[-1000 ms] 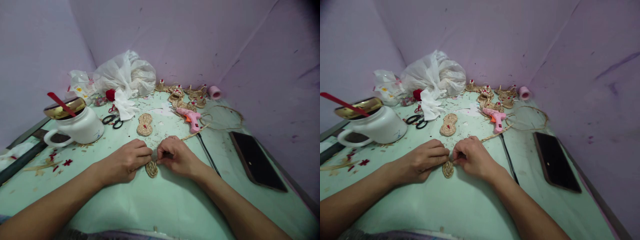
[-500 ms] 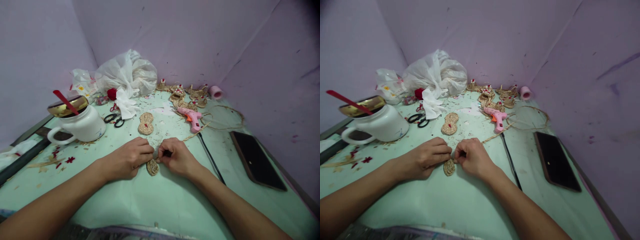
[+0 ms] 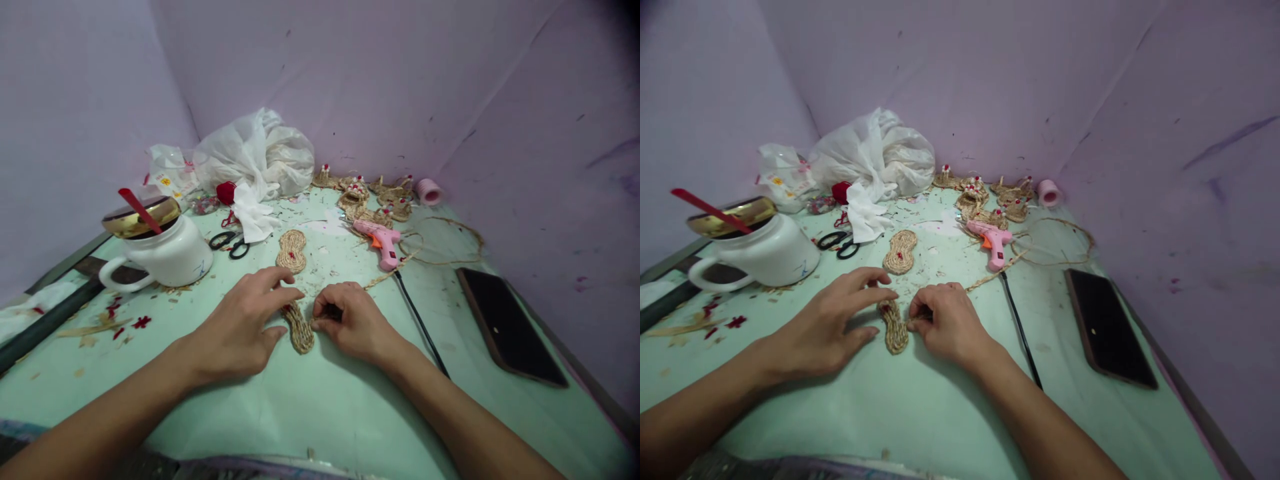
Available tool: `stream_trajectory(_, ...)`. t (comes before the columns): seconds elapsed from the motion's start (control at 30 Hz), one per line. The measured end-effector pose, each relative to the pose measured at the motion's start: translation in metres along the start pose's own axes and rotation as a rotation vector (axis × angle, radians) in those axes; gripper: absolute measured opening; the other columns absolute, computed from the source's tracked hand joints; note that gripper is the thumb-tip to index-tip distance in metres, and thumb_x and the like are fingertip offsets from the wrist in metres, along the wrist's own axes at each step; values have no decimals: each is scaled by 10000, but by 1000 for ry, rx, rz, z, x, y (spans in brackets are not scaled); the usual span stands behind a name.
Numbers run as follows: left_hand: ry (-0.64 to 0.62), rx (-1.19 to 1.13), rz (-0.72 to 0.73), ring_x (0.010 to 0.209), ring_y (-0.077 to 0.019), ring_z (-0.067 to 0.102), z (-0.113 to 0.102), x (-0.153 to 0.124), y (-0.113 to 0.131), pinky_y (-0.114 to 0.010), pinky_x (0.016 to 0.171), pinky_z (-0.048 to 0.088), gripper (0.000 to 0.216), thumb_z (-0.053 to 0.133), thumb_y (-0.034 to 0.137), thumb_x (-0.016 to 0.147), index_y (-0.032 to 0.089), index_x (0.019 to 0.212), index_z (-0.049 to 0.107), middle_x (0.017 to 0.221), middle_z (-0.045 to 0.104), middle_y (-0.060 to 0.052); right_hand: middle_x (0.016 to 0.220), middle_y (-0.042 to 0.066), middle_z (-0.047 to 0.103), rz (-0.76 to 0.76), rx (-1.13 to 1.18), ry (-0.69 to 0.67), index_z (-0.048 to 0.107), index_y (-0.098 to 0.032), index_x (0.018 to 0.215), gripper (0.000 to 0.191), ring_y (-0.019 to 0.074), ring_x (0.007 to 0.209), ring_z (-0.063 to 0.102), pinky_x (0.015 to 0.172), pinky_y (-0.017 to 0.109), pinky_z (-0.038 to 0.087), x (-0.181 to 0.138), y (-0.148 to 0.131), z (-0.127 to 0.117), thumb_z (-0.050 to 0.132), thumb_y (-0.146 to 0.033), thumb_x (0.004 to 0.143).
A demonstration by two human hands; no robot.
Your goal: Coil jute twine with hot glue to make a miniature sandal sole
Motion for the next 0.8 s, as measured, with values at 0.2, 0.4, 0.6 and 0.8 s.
stream_trajectory(0.2, -236, 130, -421, 517, -162, 545, 2, 0, 10, -246, 466, 295, 336, 491, 429, 825, 198, 628, 636, 556, 615, -13, 605, -43, 632, 18, -9, 4, 619, -195, 669, 163, 128, 608, 550, 742, 331, 372, 1, -2, 1, 722, -75, 634)
stream_trajectory(0.4, -197, 97, -370, 618, -186, 598, 13, -1, 22, -257, 516, 347, 216, 556, 399, 785, 201, 748, 633, 713, 670, -27, 613, -43, 636, -6, -1, 9, 610, -193, 663, 158, 133, 621, 564, 761, 340, 366, -3, -6, 1, 725, -89, 634)
stream_trajectory(0.6, -186, 148, -298, 664, -183, 600, 15, -5, 22, -269, 553, 393, 217, 574, 394, 774, 184, 810, 616, 797, 628, -42, 603, -46, 638, 9, -3, 40, 618, -200, 659, 157, 136, 610, 569, 753, 342, 361, -4, -9, 3, 760, -141, 629)
stream_trajectory(0.8, -220, 173, -289, 704, -197, 611, 15, -4, 19, -285, 572, 404, 191, 563, 357, 781, 183, 832, 624, 838, 611, -51, 657, -22, 673, 10, -30, -47, 651, -203, 693, 109, 151, 651, 588, 748, 335, 377, -6, -6, -5, 754, -178, 673)
Point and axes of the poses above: each hand's wrist, its own x-axis towards the middle knuckle, its own z-axis out of the palm, y = z × x, the point moved 1 cm from there along x, towards the middle knuckle
